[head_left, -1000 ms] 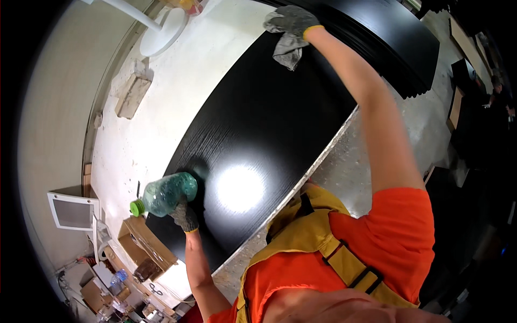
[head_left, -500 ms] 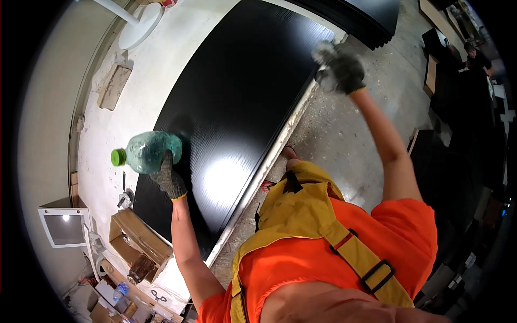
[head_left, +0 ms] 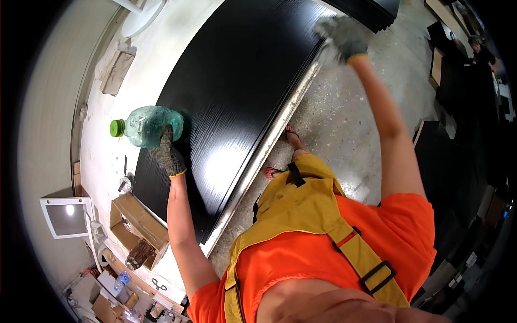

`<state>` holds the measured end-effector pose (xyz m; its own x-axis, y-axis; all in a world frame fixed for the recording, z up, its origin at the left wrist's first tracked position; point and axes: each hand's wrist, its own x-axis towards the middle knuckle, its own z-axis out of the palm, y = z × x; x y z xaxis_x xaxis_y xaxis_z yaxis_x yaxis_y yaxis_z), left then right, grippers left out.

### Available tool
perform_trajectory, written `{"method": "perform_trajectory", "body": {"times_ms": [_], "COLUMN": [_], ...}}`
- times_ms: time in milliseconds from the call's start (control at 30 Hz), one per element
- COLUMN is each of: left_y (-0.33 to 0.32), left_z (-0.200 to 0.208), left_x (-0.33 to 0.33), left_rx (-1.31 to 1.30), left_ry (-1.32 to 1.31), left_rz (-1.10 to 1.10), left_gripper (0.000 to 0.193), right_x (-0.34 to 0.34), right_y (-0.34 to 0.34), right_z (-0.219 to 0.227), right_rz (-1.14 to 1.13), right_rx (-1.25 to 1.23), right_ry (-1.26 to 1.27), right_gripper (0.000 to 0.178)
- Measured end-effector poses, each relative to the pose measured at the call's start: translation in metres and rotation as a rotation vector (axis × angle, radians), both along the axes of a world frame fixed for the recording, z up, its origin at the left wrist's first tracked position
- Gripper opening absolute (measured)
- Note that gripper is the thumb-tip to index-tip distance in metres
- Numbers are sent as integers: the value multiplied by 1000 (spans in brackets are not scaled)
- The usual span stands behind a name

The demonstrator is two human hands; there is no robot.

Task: The person cleans black boards using a sponge and a cloth while applying liquid from a plastic bottle.

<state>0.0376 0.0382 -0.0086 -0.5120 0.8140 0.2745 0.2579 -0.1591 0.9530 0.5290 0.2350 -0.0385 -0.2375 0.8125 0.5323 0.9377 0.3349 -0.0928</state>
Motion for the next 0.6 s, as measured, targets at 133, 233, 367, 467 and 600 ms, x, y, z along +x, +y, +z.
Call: {"method": "perform_trajectory", "body": {"times_ms": [133,233,367,467,600], "left_y": [0,1,-6,-4,-19], "left_z": [-6,-6,-5,-10,-10], "left_x": [-6,-7,-14,-16,-33], "left_rx": [15,1,-51,-91,-104], "left_ry": [17,91,173,163,262], "left_rz": [16,42,83,63,89], "left_gripper": [42,41,42,41,48], "right_x": [16,-15,-175,-215,-112], "right_y": [61,25,-171,-230,-125], "right_z": [20,-11,-30,31,-42], "right_rz": [-267,144,539,745,720], "right_rx": [-162,-403,-356,-229,-323], "right_ry": [-202,156,758,-4,790], "right_gripper": [22,38,37,51,32]}}
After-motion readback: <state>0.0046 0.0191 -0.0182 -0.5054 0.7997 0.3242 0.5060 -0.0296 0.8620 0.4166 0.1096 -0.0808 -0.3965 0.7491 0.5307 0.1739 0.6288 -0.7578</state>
